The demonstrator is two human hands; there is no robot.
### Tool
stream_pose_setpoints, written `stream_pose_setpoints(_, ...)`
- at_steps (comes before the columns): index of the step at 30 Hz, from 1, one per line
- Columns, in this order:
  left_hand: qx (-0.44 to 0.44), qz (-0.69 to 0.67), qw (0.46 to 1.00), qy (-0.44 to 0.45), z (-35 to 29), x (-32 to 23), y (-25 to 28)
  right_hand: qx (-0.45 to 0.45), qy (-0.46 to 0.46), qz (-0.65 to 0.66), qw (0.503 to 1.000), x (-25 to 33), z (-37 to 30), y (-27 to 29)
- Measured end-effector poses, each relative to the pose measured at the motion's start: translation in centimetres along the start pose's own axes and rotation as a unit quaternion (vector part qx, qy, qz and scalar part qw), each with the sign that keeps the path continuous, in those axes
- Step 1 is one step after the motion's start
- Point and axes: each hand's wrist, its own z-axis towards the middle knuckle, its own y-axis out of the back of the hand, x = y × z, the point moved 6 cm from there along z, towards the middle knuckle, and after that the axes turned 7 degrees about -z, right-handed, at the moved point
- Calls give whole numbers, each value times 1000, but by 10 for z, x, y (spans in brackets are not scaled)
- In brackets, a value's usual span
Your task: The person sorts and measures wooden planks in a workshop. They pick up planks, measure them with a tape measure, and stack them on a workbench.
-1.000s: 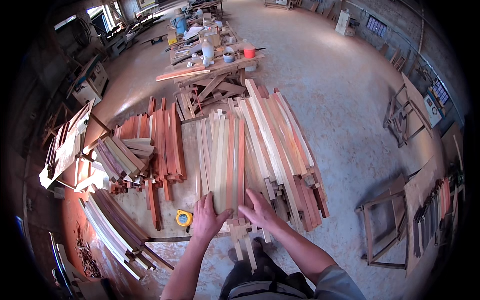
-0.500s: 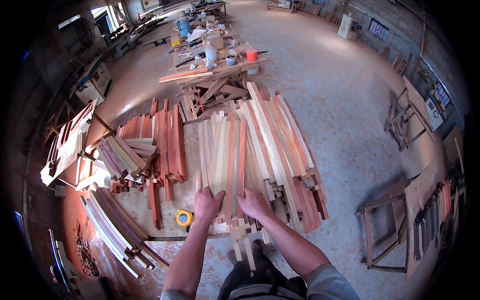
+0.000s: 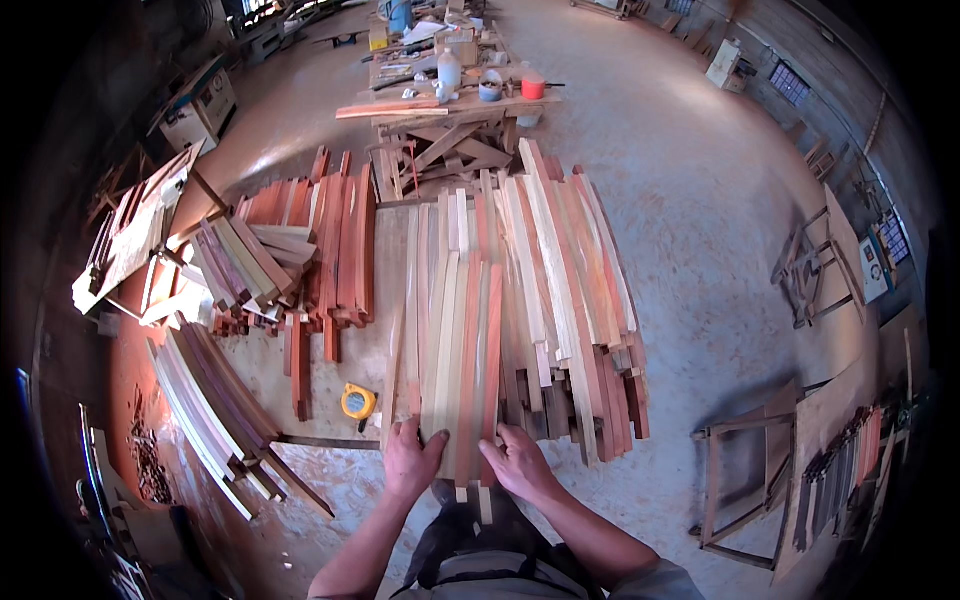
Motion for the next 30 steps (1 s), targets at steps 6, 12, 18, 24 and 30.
stream_pose_setpoints(6,103,-235,958,131,5,23,-10,81,-106,87,987,-3,-6,-4)
stream_pose_setpoints(12,148,-390,903,101,3,34,-23,59,-106,233,965,-25,-15,-41)
stream_pose_setpoints(18,162,-432,880,110,2,19,-25,20,-124,334,934,-26,-12,-59)
stream_pose_setpoints(24,171,-433,879,100,-4,2,-25,37,-127,387,912,-5,-11,-34)
stream_pose_setpoints(30,151,-371,915,50,-9,-18,-18,52,-163,395,903,-14,-10,-25)
